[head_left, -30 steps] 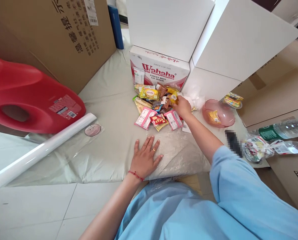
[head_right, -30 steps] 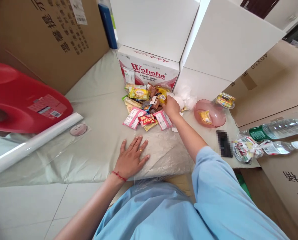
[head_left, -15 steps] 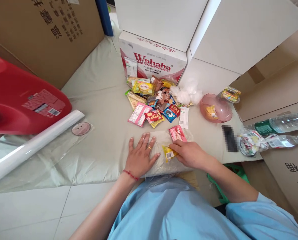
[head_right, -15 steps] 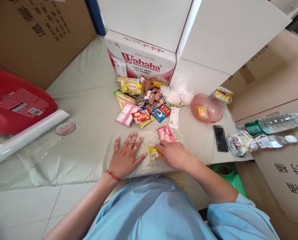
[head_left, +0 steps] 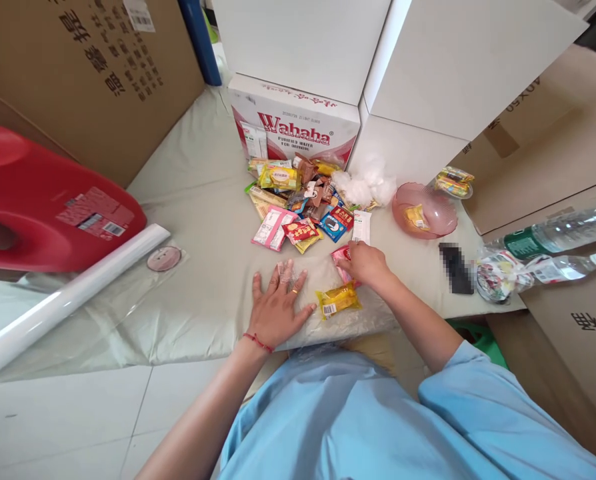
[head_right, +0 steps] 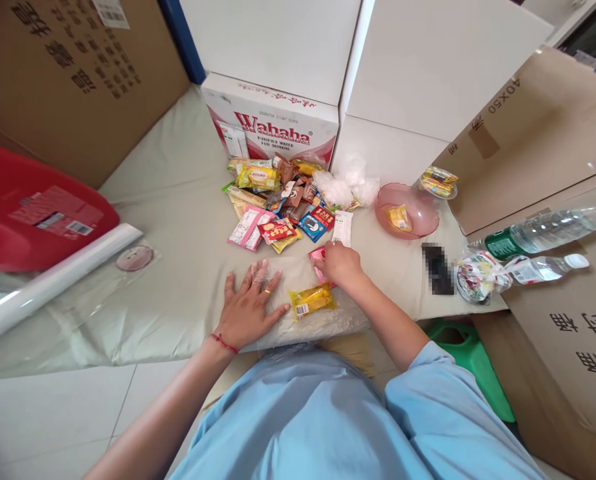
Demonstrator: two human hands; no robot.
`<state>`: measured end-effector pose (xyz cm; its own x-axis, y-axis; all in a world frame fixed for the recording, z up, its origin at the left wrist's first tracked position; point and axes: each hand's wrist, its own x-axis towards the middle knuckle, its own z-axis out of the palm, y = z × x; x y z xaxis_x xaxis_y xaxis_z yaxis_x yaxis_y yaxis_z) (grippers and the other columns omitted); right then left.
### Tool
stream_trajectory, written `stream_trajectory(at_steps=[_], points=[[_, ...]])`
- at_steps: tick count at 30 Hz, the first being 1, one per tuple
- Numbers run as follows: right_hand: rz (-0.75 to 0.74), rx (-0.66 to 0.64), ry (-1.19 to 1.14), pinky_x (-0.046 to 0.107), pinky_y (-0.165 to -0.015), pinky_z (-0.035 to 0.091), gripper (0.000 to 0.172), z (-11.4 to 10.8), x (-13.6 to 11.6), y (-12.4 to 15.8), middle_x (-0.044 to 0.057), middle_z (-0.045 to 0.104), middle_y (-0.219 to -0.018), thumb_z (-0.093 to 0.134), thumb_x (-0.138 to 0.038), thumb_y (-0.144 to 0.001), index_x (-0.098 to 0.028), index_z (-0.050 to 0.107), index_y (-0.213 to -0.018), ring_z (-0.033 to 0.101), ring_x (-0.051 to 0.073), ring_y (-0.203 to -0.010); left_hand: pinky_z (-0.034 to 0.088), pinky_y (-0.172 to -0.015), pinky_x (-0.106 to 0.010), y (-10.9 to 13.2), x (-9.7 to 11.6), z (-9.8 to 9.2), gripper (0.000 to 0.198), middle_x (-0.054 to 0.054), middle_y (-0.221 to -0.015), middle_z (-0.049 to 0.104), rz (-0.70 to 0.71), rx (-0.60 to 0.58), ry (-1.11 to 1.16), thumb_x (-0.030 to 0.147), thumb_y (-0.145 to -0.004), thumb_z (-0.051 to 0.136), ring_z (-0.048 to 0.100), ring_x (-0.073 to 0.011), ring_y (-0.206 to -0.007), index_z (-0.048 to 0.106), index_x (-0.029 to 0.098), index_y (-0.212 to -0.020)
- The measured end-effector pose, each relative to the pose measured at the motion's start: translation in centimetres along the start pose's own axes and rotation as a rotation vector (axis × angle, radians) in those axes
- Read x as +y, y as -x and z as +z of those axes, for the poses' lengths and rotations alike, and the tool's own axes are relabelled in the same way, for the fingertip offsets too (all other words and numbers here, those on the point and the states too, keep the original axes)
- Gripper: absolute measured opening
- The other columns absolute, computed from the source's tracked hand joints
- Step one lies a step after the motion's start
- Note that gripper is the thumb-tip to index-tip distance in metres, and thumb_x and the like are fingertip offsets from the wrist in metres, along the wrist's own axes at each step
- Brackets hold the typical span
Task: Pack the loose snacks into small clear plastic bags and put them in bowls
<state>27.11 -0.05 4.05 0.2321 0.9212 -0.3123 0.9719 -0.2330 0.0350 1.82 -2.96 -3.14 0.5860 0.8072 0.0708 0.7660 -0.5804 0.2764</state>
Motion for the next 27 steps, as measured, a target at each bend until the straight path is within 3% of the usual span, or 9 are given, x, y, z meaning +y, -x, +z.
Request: stream_trajectory(at_steps=[4, 9, 11, 14, 18, 22, 27], points=[[0.058, 0.002, 0.029, 0.037, -0.084, 0.053, 0.044, -0.8, 1.4, -0.4, 0.019, 0.066, -0.125, 0.044, -0.049, -0.103, -0.017, 0.063, -0.128, 0.069, 0.032, -0.109, 0.007, -0.122, -0.074, -0.1, 0.1, -0.1, 0.075, -0.016, -0.171, 0.024, -0.029, -0.015, -0.006, 0.058, -0.092, 0.055, 0.026, -0.0413, -0.156, 0.042, 0.025, -0.158], [0.01, 0.001, 0.006, 0.037, -0.086, 0.053, 0.068, -0.7, 0.7, 0.0, 0.021, 0.06, -0.131, 0.051, -0.073, -0.093, -0.016, 0.062, -0.13, 0.068, 0.032, -0.112, 0.006, -0.121, -0.074, -0.2, 0.4, -0.1, 0.067, -0.016, -0.169, 0.029, -0.034, -0.005, -0.02, 0.054, -0.097, 0.047, 0.026, -0.0414, -0.156, 0.046, 0.024, -0.156], [-0.019, -0.028, -0.003, 0.037, -0.085, 0.054, 0.071, -0.2, -0.1, 0.1, 0.021, 0.062, -0.129, 0.061, -0.071, -0.088, -0.015, 0.06, -0.131, 0.068, 0.032, -0.111, 0.007, -0.121, -0.074, -0.3, 0.6, 0.0, 0.062, -0.014, -0.168, 0.034, -0.041, 0.001, -0.024, 0.052, -0.101, 0.039, 0.027, -0.0401, -0.156, 0.045, 0.026, -0.157], [-0.003, -0.03, -0.043, 0.034, -0.079, 0.054, 0.056, 0.1, 0.4, 0.1, 0.02, 0.065, -0.127, 0.067, -0.054, -0.088, -0.014, 0.062, -0.128, 0.07, 0.032, -0.106, 0.006, -0.121, -0.074, -0.3, 0.7, 0.2, 0.057, -0.012, -0.166, 0.038, -0.072, 0.013, -0.02, 0.047, -0.104, 0.033, 0.03, -0.0376, -0.155, 0.046, 0.028, -0.156], [-0.001, -0.03, -0.28, 0.029, -0.075, 0.052, 0.034, -1.9, 4.1, -0.4, 0.013, 0.074, -0.108, 0.064, -0.039, -0.091, -0.015, 0.069, -0.114, 0.072, 0.026, -0.095, 0.004, -0.12, -0.075, -0.4, 0.8, 0.6, 0.055, -0.012, -0.166, 0.038, -0.085, 0.038, -0.013, 0.046, -0.103, 0.038, 0.03, -0.037, -0.155, 0.048, 0.031, -0.154], [-0.062, 0.146, -0.559, 0.029, -0.084, 0.053, 0.033, -4.9, 6.3, -2.6, 0.009, 0.075, -0.111, 0.063, -0.036, -0.092, -0.017, 0.069, -0.119, 0.071, 0.022, -0.097, 0.009, -0.119, -0.075, -0.5, 0.8, 0.5, 0.059, -0.015, -0.17, 0.029, -0.098, 0.059, -0.013, 0.046, -0.101, 0.042, 0.033, -0.0373, -0.154, 0.043, 0.03, -0.157], [-0.123, 0.402, -0.545, 0.039, -0.105, 0.048, 0.052, -6.2, 4.0, -5.5, 0.018, 0.054, -0.145, 0.073, -0.028, -0.083, -0.014, 0.063, -0.132, 0.06, 0.028, -0.125, 0.015, -0.117, -0.077, -0.7, 0.8, 0.4, 0.061, -0.02, -0.17, 0.026, -0.108, 0.067, -0.016, 0.047, -0.1, 0.044, 0.037, -0.0391, -0.151, 0.042, 0.026, -0.158]])
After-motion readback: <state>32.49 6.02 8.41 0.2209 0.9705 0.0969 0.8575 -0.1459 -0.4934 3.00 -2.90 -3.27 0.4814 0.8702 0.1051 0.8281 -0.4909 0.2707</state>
